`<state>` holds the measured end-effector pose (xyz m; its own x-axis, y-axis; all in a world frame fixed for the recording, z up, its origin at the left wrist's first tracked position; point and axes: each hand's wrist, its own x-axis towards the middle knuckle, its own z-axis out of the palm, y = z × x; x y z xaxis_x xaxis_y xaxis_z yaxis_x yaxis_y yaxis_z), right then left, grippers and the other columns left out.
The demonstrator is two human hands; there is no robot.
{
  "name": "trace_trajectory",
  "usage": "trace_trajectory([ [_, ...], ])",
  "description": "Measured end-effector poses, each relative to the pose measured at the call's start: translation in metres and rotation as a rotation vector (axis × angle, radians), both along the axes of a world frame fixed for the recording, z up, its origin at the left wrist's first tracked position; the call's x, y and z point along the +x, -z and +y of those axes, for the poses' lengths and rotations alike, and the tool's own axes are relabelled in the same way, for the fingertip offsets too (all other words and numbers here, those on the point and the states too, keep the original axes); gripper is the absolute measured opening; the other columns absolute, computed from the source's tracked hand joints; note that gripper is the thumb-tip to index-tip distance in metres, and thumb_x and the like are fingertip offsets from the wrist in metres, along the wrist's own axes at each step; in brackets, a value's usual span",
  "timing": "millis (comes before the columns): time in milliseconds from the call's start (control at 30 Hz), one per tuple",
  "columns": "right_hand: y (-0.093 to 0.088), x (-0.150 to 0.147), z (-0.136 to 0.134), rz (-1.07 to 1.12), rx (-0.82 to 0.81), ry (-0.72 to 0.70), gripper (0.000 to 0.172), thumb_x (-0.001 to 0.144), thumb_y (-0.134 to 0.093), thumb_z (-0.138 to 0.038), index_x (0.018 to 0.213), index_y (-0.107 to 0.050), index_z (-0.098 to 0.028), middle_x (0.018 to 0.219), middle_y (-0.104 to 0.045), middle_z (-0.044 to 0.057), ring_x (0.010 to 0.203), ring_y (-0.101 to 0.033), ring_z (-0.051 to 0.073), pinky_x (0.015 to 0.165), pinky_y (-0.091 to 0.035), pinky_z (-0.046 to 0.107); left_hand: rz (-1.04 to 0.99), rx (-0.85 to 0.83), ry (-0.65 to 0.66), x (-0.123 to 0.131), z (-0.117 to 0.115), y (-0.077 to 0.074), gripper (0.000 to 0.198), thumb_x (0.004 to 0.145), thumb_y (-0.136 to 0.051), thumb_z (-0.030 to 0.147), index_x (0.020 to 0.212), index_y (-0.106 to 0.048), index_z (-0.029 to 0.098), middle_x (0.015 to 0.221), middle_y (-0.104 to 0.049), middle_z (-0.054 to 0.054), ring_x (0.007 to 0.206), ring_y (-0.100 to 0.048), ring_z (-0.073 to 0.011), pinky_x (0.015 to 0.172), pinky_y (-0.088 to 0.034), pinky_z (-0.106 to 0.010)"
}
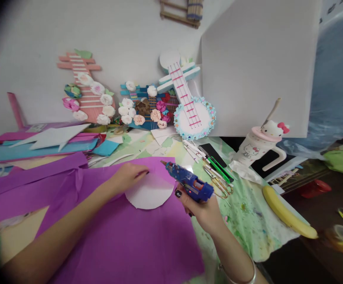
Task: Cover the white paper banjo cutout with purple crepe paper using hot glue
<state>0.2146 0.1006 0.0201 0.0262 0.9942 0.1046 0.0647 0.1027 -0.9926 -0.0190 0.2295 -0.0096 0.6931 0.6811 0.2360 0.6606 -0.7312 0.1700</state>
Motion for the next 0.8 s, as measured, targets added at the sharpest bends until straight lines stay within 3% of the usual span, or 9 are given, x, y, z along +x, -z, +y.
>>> trace_trajectory([
  [133, 0.008, -0.017, 0.009, -0.145, -0.066, -0.060, 0.024, 0.072, -0.068, -0.038, 0.071, -0.055, -0.018, 0.046, -0.041, -0.007, 0.039, -0.034, 0.007, 0.036, -0.026, 0.022, -0.066, -0.077, -0.017, -0.005, 0.030, -0.034, 0.027, 0.087, -0.045, 0.018, 0.095, -0.070, 0.018, 0.089, -0.074, -0.003, 0.078, -0.066, -0.0155, 0.071, -0.047, -0.024],
  [267, 0.017, -0.034, 0.026, -0.369, 0.004, -0.086, 0.013, 0.071, -0.065, -0.027, 0.070, -0.056, -0.018, 0.055, -0.049, -0.004, 0.050, -0.043, 0.009, 0.044, -0.031, 0.021, -0.126, 0.003, -0.073, -0.005, 0.047, -0.052, 0.026, 0.086, -0.046, 0.019, 0.091, -0.072, 0.017, 0.090, -0.074, -0.004, 0.080, -0.065, -0.0172, 0.072, -0.045, -0.026],
  [500, 0.029, -0.048, 0.076, -0.458, -0.125, -0.029, 0.018, 0.073, -0.059, -0.032, 0.061, -0.053, -0.019, 0.044, -0.052, -0.003, 0.041, -0.053, 0.014, 0.045, -0.038, 0.025, -0.116, 0.048, -0.078, -0.007, 0.045, -0.058, 0.025, 0.088, -0.048, 0.019, 0.097, -0.071, 0.018, 0.096, -0.073, -0.005, 0.085, -0.066, -0.0208, 0.074, -0.045, -0.029],
  [633, 0.041, -0.053, 0.098, -0.574, -0.050, 0.081, 0.018, 0.070, -0.060, -0.032, 0.060, -0.055, -0.019, 0.052, -0.060, 0.002, 0.054, -0.058, 0.019, 0.051, -0.039, 0.027, -0.129, 0.081, -0.108, -0.007, 0.042, -0.061, 0.024, 0.089, -0.048, 0.022, 0.098, -0.071, 0.020, 0.095, -0.073, -0.005, 0.084, -0.065, -0.0205, 0.073, -0.045, -0.029],
  [800, 0.049, -0.059, 0.107, -0.602, 0.079, 0.126, 0.013, 0.070, -0.060, -0.031, 0.073, -0.062, -0.019, 0.072, -0.067, 0.003, 0.066, -0.059, 0.020, 0.059, -0.041, 0.028, -0.106, 0.104, -0.145, -0.002, 0.037, -0.063, 0.025, 0.091, -0.046, 0.021, 0.099, -0.070, 0.019, 0.092, -0.072, -0.006, 0.085, -0.065, -0.0203, 0.073, -0.045, -0.028],
])
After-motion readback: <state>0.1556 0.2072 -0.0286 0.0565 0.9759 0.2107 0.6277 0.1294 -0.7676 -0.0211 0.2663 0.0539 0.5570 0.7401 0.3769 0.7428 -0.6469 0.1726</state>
